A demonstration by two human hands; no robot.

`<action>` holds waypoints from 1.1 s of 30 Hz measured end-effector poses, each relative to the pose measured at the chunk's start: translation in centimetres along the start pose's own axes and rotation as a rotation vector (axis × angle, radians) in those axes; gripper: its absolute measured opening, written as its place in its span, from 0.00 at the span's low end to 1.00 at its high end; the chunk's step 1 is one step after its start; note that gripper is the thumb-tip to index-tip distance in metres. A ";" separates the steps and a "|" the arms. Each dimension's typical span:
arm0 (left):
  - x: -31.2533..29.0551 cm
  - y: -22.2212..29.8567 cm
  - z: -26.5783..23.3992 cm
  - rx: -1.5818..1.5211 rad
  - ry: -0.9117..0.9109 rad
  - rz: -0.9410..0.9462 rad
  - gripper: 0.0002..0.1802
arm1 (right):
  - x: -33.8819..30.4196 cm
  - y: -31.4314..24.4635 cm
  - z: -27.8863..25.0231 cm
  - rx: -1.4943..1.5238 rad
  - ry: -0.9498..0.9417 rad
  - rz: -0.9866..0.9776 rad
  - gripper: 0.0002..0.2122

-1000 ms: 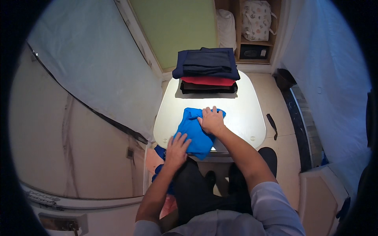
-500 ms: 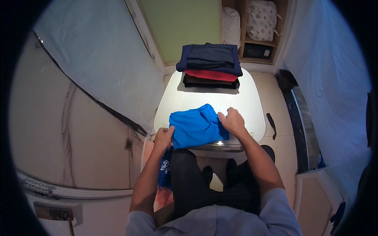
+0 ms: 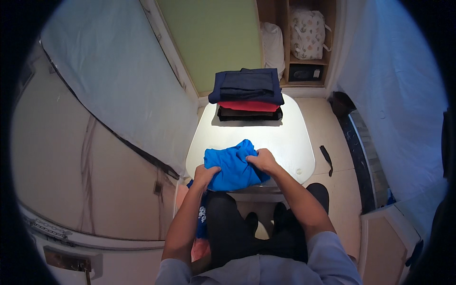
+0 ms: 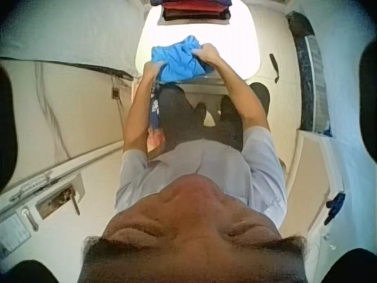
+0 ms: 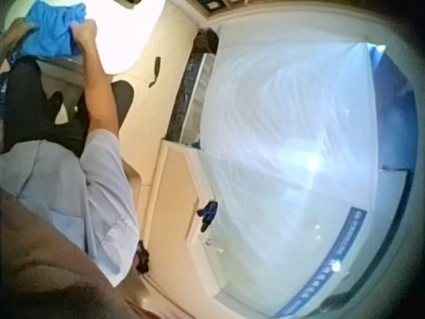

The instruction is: The person sits on the floor and folds several blue t-shirts one by one on a low white table. They smooth out each shirt, fold the sides in, and then fold the bottom up to create a neat stack of folded clothes.

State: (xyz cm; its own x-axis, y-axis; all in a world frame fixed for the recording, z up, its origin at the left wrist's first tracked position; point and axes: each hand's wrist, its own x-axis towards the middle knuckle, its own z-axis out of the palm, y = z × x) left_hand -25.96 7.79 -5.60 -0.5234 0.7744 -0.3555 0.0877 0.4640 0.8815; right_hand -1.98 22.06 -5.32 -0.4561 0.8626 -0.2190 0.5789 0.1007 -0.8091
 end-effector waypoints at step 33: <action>21.8 29.4 5.0 0.500 0.340 0.486 0.40 | 22.1 -10.5 -21.9 -0.480 0.570 -0.383 0.28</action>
State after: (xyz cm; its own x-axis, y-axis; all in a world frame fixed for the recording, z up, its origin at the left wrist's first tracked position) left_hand -30.55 40.50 10.95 -0.5527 0.8034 0.2215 0.7038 0.3076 0.6403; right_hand -3.36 50.87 10.30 -0.3431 0.8313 0.4372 0.7370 0.5269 -0.4234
